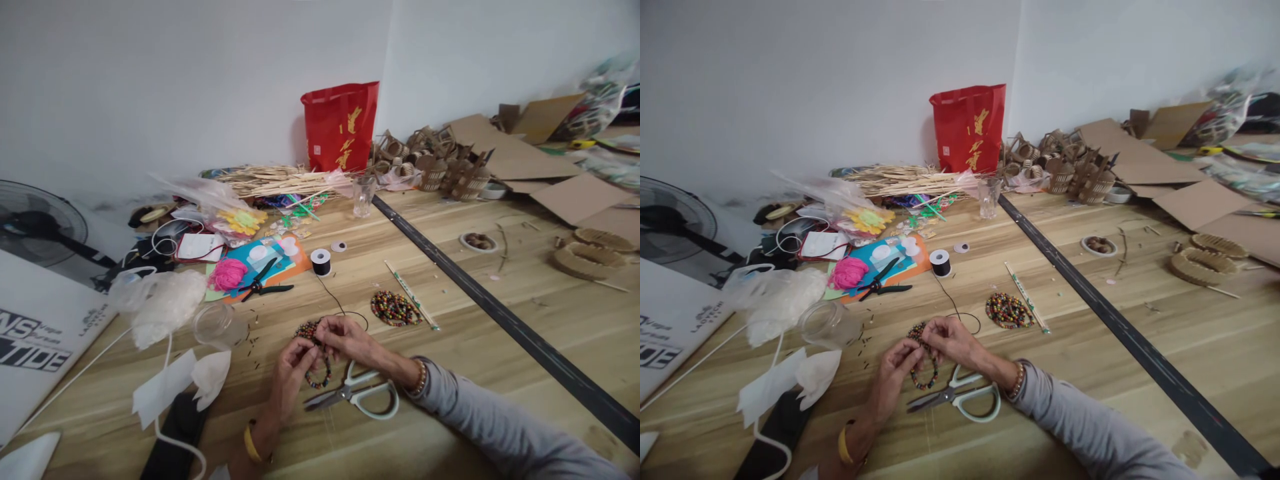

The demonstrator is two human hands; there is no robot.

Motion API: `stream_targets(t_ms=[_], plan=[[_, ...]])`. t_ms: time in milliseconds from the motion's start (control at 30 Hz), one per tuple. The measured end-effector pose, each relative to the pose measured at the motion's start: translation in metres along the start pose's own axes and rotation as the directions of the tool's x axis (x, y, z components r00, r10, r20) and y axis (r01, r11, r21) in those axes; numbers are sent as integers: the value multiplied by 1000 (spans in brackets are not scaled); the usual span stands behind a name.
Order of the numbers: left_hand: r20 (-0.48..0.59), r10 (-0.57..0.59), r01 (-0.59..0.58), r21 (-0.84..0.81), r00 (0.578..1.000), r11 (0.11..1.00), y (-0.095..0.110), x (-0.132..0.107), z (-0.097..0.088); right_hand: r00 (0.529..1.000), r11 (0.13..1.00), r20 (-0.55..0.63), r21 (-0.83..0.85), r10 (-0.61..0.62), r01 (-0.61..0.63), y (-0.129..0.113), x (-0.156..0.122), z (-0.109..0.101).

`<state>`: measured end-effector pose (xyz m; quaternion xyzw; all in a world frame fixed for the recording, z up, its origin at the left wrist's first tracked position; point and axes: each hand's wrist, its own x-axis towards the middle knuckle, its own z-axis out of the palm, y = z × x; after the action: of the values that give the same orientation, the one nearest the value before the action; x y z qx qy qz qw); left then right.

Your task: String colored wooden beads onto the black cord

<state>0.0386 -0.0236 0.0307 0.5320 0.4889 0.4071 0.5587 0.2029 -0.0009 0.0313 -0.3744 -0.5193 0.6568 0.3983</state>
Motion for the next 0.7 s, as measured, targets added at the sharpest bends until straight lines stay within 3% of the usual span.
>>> stream_targets(t_ms=[100, 267, 400, 700], plan=[[-5, 5, -5, -33, 1000, 999, -1, 0, -1, 999, 1000, 33, 3, -17, 16, -10, -2, 0], [136, -14, 38, -177, 991, 984, -5, -2, 0, 997, 1000, 71, 14, -15, 14, -19, -6, -1], [162, -37, 78, -259, 986, 963, -10, -2, -1, 996, 1000, 85, -1, -15, 15, -20, -6, -2], [206, -101, 143, -201, 973, 969, -11, 0, -2, 996, 997, 59, -23, -66, 67, -15, -4, 0]])
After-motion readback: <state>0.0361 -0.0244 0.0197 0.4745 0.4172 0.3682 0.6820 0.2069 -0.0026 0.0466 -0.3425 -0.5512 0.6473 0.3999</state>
